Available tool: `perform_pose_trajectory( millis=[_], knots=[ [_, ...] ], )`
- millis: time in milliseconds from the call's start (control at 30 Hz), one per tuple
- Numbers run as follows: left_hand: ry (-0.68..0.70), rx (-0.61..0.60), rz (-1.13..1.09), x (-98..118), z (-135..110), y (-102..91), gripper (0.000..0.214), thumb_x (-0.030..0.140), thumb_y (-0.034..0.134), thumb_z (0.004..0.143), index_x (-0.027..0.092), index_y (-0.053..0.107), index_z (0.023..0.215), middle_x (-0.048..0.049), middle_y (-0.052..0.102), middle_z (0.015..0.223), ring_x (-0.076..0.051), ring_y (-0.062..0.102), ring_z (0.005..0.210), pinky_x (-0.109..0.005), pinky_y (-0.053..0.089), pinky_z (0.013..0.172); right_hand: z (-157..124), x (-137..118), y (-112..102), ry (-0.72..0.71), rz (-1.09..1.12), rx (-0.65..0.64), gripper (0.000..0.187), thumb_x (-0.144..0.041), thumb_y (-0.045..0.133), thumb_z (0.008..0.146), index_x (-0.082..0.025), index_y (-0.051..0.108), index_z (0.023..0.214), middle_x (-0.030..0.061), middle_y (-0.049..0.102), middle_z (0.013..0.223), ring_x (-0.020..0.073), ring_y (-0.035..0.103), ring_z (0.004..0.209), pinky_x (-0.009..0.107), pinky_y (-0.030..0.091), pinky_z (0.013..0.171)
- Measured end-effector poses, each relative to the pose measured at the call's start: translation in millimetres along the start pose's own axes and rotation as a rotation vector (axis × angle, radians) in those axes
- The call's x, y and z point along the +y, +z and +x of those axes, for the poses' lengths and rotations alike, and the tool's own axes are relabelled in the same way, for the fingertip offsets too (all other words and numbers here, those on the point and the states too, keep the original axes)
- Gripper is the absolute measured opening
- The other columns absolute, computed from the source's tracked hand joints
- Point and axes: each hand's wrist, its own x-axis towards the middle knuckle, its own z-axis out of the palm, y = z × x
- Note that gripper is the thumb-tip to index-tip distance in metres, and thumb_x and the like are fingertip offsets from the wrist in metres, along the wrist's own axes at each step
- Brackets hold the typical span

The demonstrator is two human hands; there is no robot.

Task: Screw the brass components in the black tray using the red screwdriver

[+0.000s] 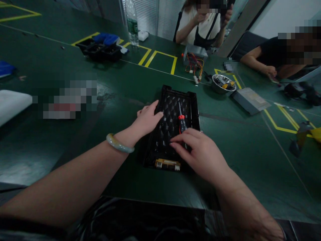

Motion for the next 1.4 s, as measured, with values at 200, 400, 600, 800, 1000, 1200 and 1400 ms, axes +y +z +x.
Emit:
perform_pose_trajectory(
  millis=[200,400,600,800,1000,1200,1400],
  knots=[
    [-0.036,-0.006,-0.003,2,-1,-1.4,0.065,0.045,0.045,0.099,0.021,0.039,0.159,-0.0116,0.053,0.156,-0.034,0.046,0.145,-0.054,0.031,0.123,9,30,10,0.205,-0.287,0.081,0.069,-0.053,0.064,0.093,-0.025,0.046,0.154,0.0126,0.061,0.115,0.0308,0.06,0.104,0.051,0.051,0.096],
    [-0.037,0.002,-0.006,1,-2,-0.9,0.065,0.046,0.045,0.101,0.02,0.039,0.159,-0.0123,0.053,0.156,-0.033,0.044,0.147,-0.053,0.029,0.125,13,37,15,0.198,-0.188,0.056,0.054,-0.038,0.069,0.09,-0.029,0.06,0.142,0.0074,0.068,0.105,0.0272,0.064,0.099,0.046,0.049,0.094],
    [-0.035,0.021,-0.064,-2,-1,1.3,0.067,0.046,0.047,0.101,0.016,0.035,0.161,-0.016,0.046,0.16,-0.03,0.042,0.15,-0.05,0.028,0.126,13,33,6,0.249,0.063,0.485,0.033,-0.029,0.061,0.092,-0.024,0.069,0.123,0.0058,0.07,0.109,0.0196,0.065,0.095,0.037,0.05,0.089],
    [-0.033,0.011,-0.102,-1,-3,-1.3,0.066,0.046,0.047,0.101,0.018,0.036,0.16,-0.0145,0.046,0.161,-0.031,0.04,0.151,-0.051,0.028,0.126,13,35,1,0.182,0.393,1.062,0.038,-0.052,0.053,0.098,-0.018,0.069,0.095,0.004,0.067,0.085,0.0135,0.059,0.07,0.031,0.046,0.066],
    [-0.029,0.015,-0.103,-1,-4,-2.0,0.066,0.047,0.047,0.101,0.019,0.039,0.16,-0.0136,0.047,0.161,-0.032,0.04,0.15,-0.052,0.029,0.125,18,38,3,0.095,0.512,1.191,0.04,-0.053,0.052,0.096,-0.018,0.066,0.085,-0.0016,0.056,0.066,0.0075,0.044,0.044,0.028,0.028,0.042],
    [-0.026,0.019,-0.135,-4,-4,-1.1,0.066,0.047,0.048,0.1,0.019,0.039,0.159,-0.0139,0.047,0.16,-0.031,0.042,0.15,-0.05,0.032,0.124,16,37,3,0.075,0.531,1.186,0.038,-0.05,0.052,0.097,-0.019,0.066,0.081,0.0004,0.059,0.069,0.008,0.045,0.044,0.029,0.031,0.042],
    [-0.015,0.028,-0.11,-4,-3,0.1,0.066,0.045,0.049,0.101,0.015,0.039,0.159,-0.018,0.048,0.158,-0.032,0.044,0.148,-0.052,0.03,0.124,16,38,5,0.084,0.543,1.101,0.039,-0.053,0.056,0.096,-0.02,0.07,0.081,0.0001,0.063,0.069,0.0078,0.048,0.045,0.027,0.032,0.04]
  ],
)
